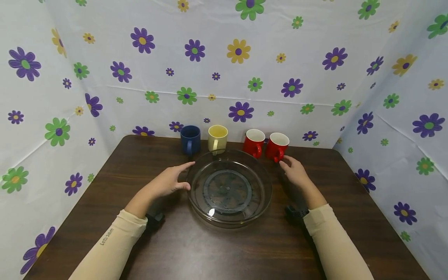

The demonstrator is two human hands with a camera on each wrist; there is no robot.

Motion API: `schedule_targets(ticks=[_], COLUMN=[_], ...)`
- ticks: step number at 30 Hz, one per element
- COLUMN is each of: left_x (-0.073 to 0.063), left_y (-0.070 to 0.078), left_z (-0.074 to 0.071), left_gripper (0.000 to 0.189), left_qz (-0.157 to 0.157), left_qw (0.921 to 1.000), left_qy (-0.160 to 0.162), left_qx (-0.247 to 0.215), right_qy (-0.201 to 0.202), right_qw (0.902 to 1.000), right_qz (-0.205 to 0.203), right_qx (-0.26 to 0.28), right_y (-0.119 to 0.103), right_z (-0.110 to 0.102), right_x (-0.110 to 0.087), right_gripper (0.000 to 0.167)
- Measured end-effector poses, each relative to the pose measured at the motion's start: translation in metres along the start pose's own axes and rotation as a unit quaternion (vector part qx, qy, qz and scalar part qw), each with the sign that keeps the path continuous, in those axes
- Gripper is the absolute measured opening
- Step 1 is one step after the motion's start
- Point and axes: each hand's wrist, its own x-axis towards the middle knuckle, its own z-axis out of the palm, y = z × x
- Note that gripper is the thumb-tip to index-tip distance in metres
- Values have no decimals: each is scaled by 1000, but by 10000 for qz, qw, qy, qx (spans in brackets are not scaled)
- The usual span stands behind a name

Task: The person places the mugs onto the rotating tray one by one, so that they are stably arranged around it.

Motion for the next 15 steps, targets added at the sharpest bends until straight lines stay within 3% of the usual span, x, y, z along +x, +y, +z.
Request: schedule_targets(ticks=[6,11,15], left_x=[-3,-4,-4], left_y=[2,2,1], left_z=[0,1,2], left_gripper=[83,82,82], left_qz=[-62,-137,-127], left_qw=[10000,9998,9999], left_qy=[8,-7,-14], left_qx=[-62,-119,-77], right_qy=[-210,-247,-131], right_qw=[9926,9736,9660], right_qz=[288,602,727], right_qx=[1162,2188,2478], right_y=[-1,0,-2], right_z=[0,1,3], right_x=[4,8,11], right_gripper=[59,59,58])
